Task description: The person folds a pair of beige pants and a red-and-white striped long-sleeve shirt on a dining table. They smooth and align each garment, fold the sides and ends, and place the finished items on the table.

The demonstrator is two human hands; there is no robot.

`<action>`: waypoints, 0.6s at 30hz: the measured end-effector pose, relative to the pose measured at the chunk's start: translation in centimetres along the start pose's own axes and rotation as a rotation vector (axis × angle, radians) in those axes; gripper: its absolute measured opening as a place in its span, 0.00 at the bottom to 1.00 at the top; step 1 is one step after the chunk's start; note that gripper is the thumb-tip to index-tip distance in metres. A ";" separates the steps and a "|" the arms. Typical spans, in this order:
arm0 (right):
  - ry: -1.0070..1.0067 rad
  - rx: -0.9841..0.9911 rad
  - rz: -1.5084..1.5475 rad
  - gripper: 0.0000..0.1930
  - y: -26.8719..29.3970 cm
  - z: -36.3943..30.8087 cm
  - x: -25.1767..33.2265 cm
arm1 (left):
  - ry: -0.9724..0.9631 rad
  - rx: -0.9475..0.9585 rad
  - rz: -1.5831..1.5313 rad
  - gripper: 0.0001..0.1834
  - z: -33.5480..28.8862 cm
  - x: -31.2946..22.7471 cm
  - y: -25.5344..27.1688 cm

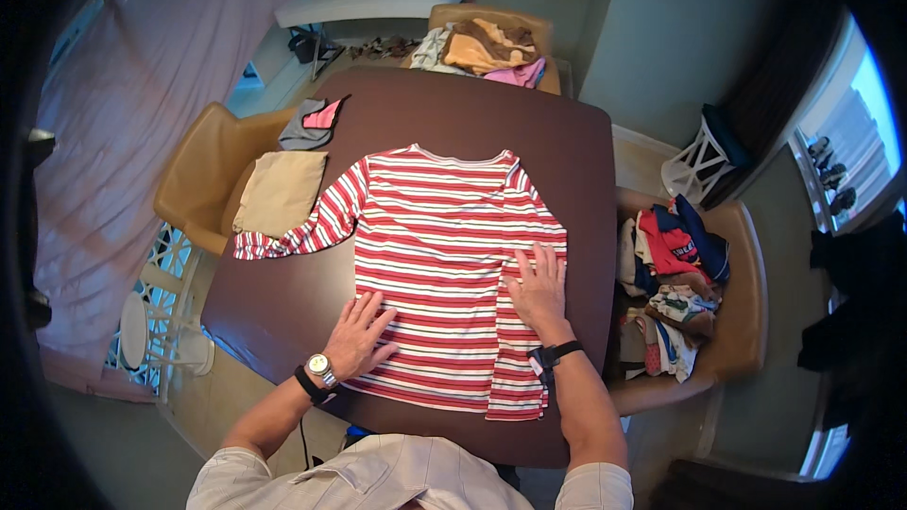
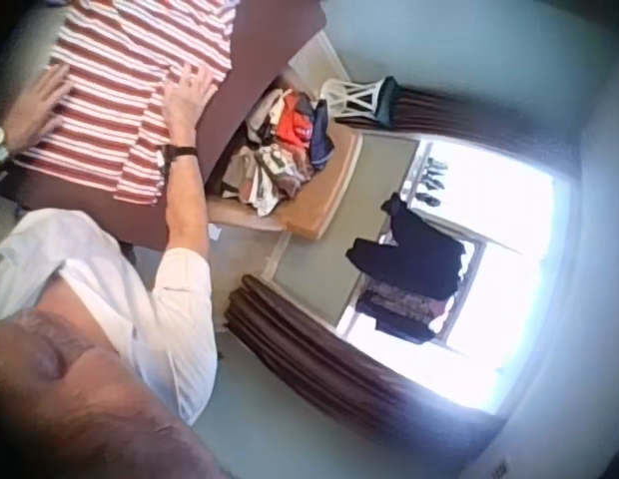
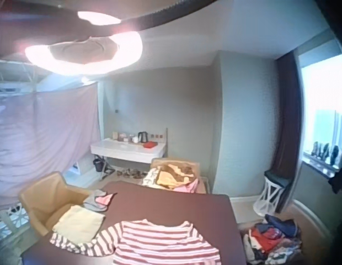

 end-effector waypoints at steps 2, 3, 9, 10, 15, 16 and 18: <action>-0.017 0.065 -0.016 0.35 -0.2 0.2 -0.9 | 0.050 0.038 -0.004 0.41 -2.3 0.5 -0.9; -0.015 0.058 -0.015 0.35 0.2 0.4 -1.2 | 0.045 0.042 0.000 0.41 -3.2 0.2 -1.0; 0.053 0.011 -0.027 0.34 0.9 0.6 -2.8 | 0.027 0.076 0.019 0.39 -6.4 -3.6 -1.7; 0.077 0.021 -0.022 0.34 0.9 0.5 -3.1 | 0.022 0.087 0.015 0.39 -6.7 -4.3 -1.4; 0.141 0.102 -0.037 0.35 2.6 0.3 -5.4 | -0.051 0.080 -0.183 0.33 -6.3 -4.6 1.5; 0.133 0.134 -0.046 0.35 2.9 0.2 -5.5 | -0.079 0.027 -0.210 0.32 -5.0 -3.6 3.1; 0.212 0.013 -0.090 0.35 4.8 -0.5 -3.7 | -0.105 -0.106 -0.119 0.29 -0.9 -1.1 5.6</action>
Point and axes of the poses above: each hand's wrist, its own z-axis towards the middle knuckle, its own y-axis out of the back of the hand, x = y × z, the point moved 7 cm from there along z, towards the middle knuckle, and after that the axes turned 7 degrees about -z, right-handed, at the moved point
